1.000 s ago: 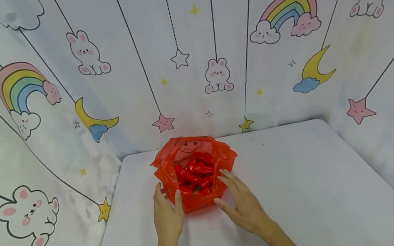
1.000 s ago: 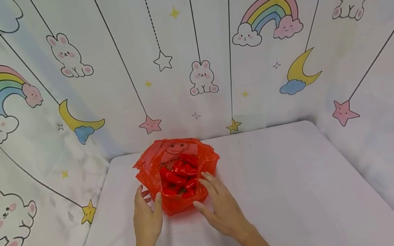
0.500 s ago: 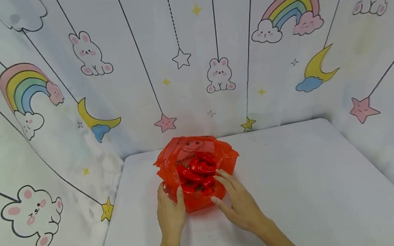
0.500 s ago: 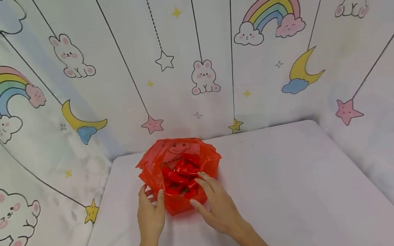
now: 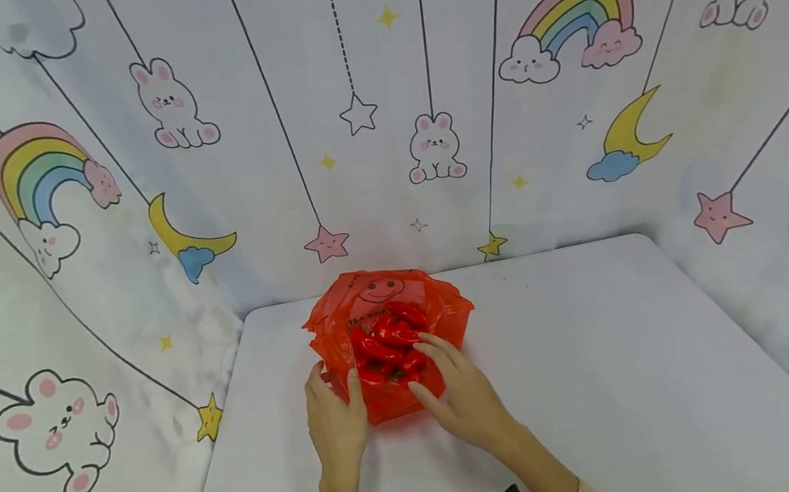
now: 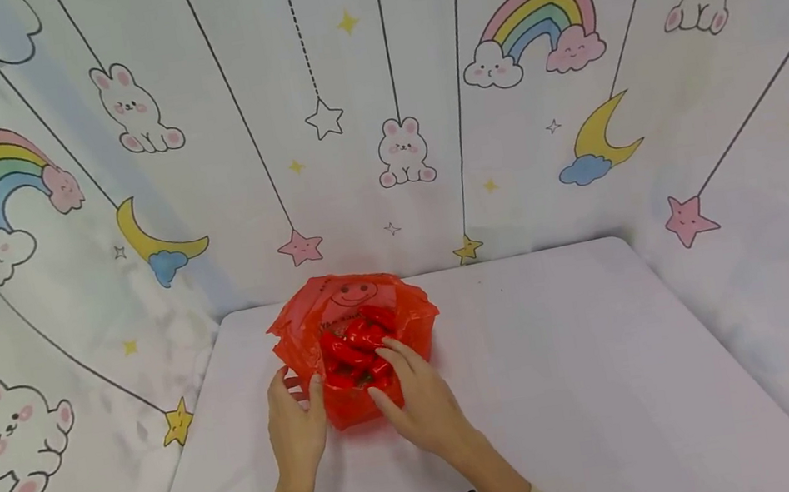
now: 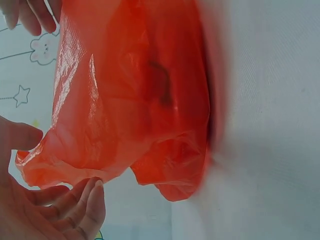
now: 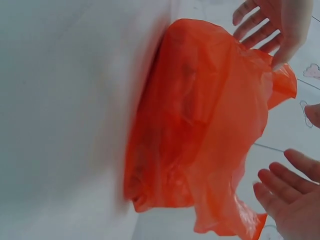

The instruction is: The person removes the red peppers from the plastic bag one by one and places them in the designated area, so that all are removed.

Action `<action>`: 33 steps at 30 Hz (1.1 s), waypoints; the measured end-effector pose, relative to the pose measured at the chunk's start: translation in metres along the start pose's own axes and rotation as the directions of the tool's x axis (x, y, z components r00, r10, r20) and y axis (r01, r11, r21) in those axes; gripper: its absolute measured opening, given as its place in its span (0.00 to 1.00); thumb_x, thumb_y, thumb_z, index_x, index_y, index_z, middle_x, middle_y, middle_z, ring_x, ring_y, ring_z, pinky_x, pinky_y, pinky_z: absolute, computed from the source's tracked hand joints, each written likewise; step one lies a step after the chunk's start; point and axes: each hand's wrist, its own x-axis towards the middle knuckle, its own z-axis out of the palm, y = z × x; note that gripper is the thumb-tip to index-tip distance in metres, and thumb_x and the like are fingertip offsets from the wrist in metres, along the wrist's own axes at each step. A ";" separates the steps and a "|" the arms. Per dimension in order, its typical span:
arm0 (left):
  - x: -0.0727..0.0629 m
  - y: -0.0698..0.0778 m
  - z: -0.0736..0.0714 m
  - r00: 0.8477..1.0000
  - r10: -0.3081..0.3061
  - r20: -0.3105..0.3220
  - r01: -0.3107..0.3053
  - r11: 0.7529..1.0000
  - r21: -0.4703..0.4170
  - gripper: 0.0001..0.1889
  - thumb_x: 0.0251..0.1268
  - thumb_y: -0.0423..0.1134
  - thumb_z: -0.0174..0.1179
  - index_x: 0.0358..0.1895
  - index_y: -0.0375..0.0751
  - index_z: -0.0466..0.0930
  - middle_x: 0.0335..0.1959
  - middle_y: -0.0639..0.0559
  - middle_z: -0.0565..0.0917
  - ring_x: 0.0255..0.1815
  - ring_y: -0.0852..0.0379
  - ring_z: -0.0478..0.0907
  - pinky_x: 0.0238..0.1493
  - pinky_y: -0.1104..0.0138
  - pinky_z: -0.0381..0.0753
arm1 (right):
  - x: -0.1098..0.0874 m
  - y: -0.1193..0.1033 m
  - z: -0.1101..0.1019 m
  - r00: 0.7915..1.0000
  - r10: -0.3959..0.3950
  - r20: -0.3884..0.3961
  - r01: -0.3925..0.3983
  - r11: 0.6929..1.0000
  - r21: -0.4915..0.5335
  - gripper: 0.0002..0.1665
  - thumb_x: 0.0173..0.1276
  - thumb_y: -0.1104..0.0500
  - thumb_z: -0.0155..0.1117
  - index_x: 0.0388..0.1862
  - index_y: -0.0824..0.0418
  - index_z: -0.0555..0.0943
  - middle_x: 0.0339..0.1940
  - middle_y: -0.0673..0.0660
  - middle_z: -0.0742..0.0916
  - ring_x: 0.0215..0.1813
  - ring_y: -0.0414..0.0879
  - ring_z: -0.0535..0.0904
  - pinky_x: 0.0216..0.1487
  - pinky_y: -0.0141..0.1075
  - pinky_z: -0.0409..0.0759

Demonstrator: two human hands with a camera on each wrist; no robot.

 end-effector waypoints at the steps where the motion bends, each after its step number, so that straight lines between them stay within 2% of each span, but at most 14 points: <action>1: 0.000 -0.001 0.000 1.000 0.004 -0.009 -0.004 1.000 0.004 0.35 0.76 0.50 0.61 0.74 0.32 0.62 0.61 0.32 0.76 0.52 0.39 0.80 0.51 0.45 0.85 | 0.003 0.000 0.001 1.000 -0.001 -0.002 0.001 1.000 0.000 0.36 0.72 0.47 0.70 0.74 0.56 0.73 0.77 0.52 0.74 0.74 0.49 0.73 0.62 0.47 0.82; 6: 0.001 -0.005 0.001 0.999 0.025 -0.039 -0.024 1.000 0.005 0.33 0.75 0.49 0.62 0.72 0.32 0.64 0.58 0.33 0.77 0.46 0.43 0.80 0.45 0.49 0.85 | 0.014 0.000 0.010 0.999 0.042 0.005 -0.042 0.999 -0.033 0.33 0.70 0.50 0.72 0.71 0.57 0.76 0.71 0.52 0.79 0.71 0.47 0.76 0.63 0.43 0.82; 13: 0.003 -0.004 0.003 1.000 -0.012 -0.012 0.011 1.000 -0.012 0.34 0.74 0.51 0.63 0.72 0.34 0.65 0.59 0.35 0.77 0.45 0.43 0.80 0.45 0.52 0.85 | 0.026 0.003 0.025 0.996 0.091 0.013 -0.090 0.996 -0.029 0.29 0.69 0.52 0.74 0.66 0.57 0.79 0.64 0.51 0.84 0.65 0.47 0.81 0.60 0.42 0.83; 25: 0.004 -0.005 0.004 1.000 0.001 -0.027 -0.002 1.000 -0.023 0.33 0.74 0.49 0.64 0.71 0.32 0.66 0.59 0.35 0.77 0.41 0.45 0.80 0.43 0.53 0.86 | 0.036 0.007 0.043 0.997 0.067 0.024 -0.066 0.997 -0.034 0.25 0.67 0.55 0.76 0.62 0.57 0.81 0.58 0.52 0.86 0.58 0.48 0.85 0.58 0.41 0.84; 33: 0.003 -0.006 0.004 1.000 0.008 -0.020 -0.009 0.999 -0.033 0.32 0.74 0.49 0.64 0.70 0.33 0.67 0.56 0.38 0.78 0.38 0.50 0.78 0.39 0.59 0.84 | 0.041 0.011 0.051 0.994 0.100 0.034 -0.097 0.993 -0.073 0.24 0.67 0.55 0.76 0.61 0.56 0.82 0.58 0.52 0.87 0.57 0.48 0.86 0.57 0.42 0.85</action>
